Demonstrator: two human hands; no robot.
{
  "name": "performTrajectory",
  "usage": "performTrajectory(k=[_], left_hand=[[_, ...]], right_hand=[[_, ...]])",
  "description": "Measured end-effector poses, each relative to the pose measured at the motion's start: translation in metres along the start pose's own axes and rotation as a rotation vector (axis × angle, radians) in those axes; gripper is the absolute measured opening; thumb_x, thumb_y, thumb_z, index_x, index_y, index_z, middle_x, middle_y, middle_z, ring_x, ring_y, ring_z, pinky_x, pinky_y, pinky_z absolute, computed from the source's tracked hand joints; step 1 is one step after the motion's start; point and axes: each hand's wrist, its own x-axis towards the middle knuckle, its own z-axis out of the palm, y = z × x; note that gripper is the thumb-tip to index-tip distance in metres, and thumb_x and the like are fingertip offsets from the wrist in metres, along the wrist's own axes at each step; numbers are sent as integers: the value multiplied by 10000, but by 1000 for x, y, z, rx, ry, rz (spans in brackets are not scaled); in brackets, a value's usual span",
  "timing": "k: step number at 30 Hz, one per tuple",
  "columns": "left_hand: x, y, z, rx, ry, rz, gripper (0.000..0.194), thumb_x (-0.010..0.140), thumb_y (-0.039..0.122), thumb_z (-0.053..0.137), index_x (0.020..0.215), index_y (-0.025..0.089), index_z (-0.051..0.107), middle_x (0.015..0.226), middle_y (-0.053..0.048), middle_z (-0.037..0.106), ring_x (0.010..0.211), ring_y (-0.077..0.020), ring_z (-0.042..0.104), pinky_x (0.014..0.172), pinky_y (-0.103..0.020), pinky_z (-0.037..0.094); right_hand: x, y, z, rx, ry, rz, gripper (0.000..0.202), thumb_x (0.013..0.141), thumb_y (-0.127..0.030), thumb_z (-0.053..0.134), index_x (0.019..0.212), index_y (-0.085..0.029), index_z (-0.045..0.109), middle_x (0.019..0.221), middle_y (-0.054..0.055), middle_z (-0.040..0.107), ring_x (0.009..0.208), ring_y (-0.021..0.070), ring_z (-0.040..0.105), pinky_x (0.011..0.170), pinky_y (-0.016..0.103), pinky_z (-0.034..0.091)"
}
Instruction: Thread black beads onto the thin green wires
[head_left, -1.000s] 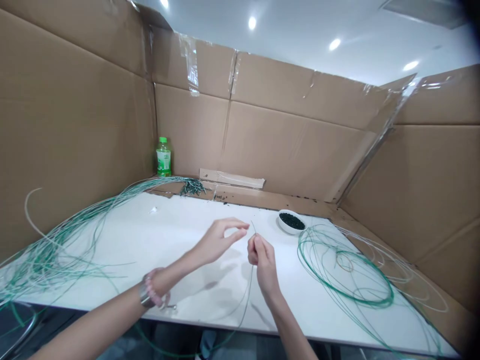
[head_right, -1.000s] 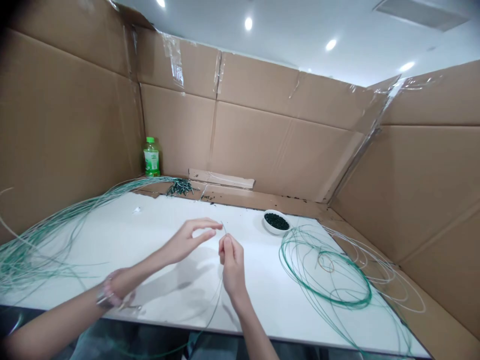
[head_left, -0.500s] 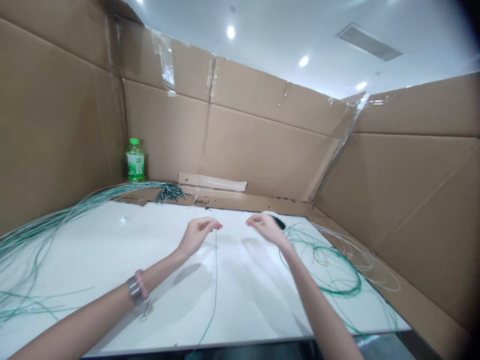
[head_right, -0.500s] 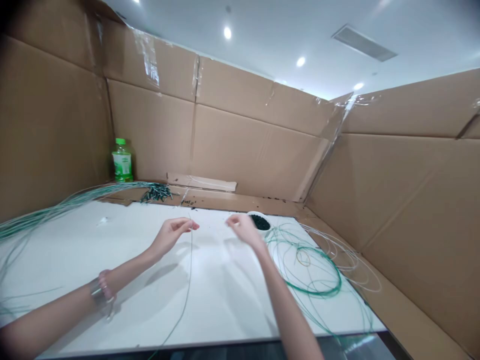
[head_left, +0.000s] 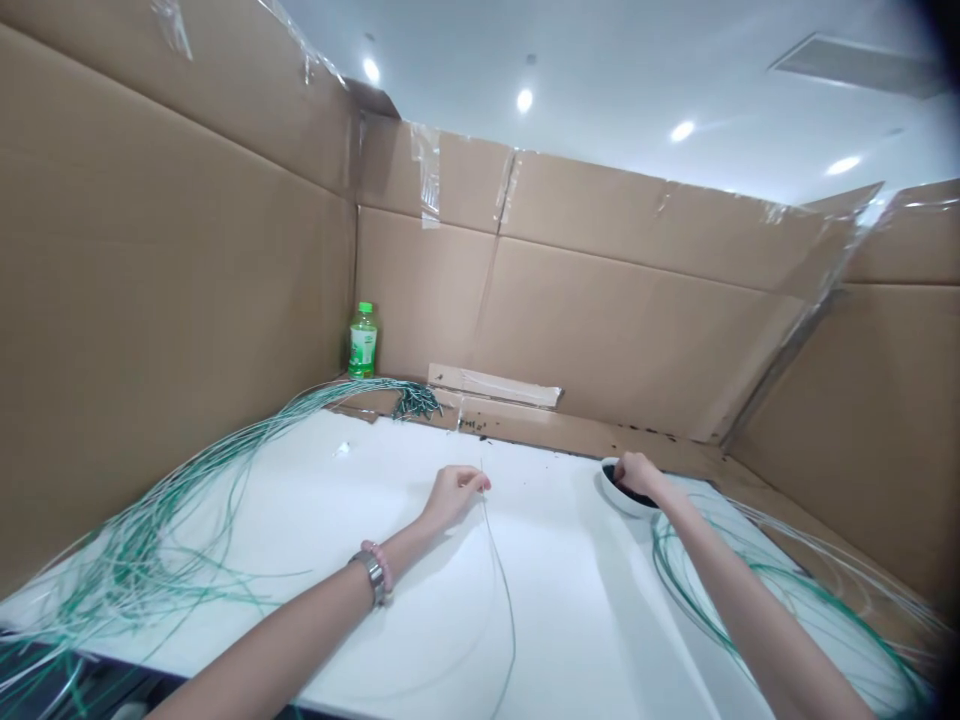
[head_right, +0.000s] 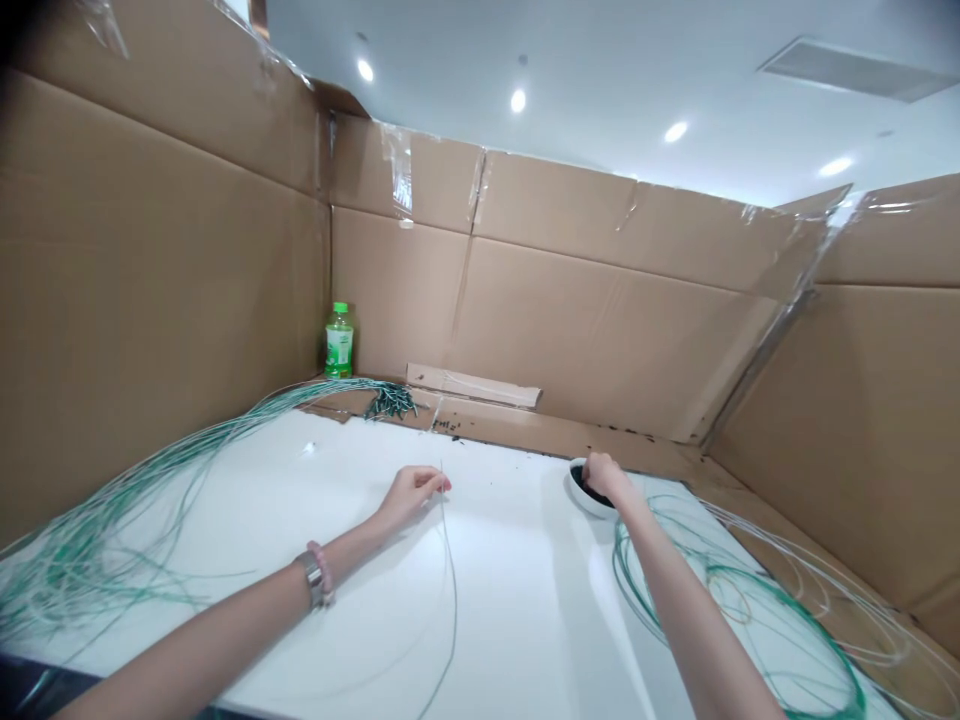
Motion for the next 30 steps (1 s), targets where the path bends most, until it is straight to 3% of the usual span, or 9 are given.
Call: performTrajectory(k=[9,11,16,19,22,30], left_hand=[[4,-3,-2,21,-1,-35,272,897,338,537,1030,108,595,994,-66,622,866,-160,610,768,-342,530],[5,-3,-3,14,5,-37,269,896,333,540,1036,110,594,1003,-68,621,870,-160,610,768,-342,531],[6,-4,-6,15,11,-54,271,895,330,541,1047,110,590,1008,-70,619,868,-159,611,762,-339,534],[5,-4,-7,30,13,-76,273,896,329,541,1052,111,588,1009,-71,619,861,-156,610,753,-334,535],[4,-3,-8,42,9,-94,268,895,329,542,1040,109,592,993,-68,622,838,-148,611,730,-319,536],[5,-2,-9,59,-2,-129,266,892,330,545,1029,108,595,979,-65,622,818,-143,608,704,-304,534]], right_hand=[[-4,9,-13,66,108,-72,260,903,-331,544,1094,-160,589,1120,72,593,953,171,599,814,343,522],[-11,1,1,117,104,-103,262,908,-335,535,1092,-157,587,1106,70,598,933,165,603,806,344,526],[-30,-30,68,275,28,-151,282,907,-332,540,1118,-148,571,1099,71,597,914,159,608,778,341,534],[-38,-42,96,365,-8,-139,286,900,-326,552,1115,-138,571,1085,70,601,900,157,610,760,335,536],[-43,-44,104,438,-22,-118,283,897,-323,558,1108,-136,574,1083,69,602,901,158,610,760,335,535],[-49,-41,101,562,-57,-61,289,896,-324,559,1112,-132,571,1082,70,601,904,159,610,763,339,534]])
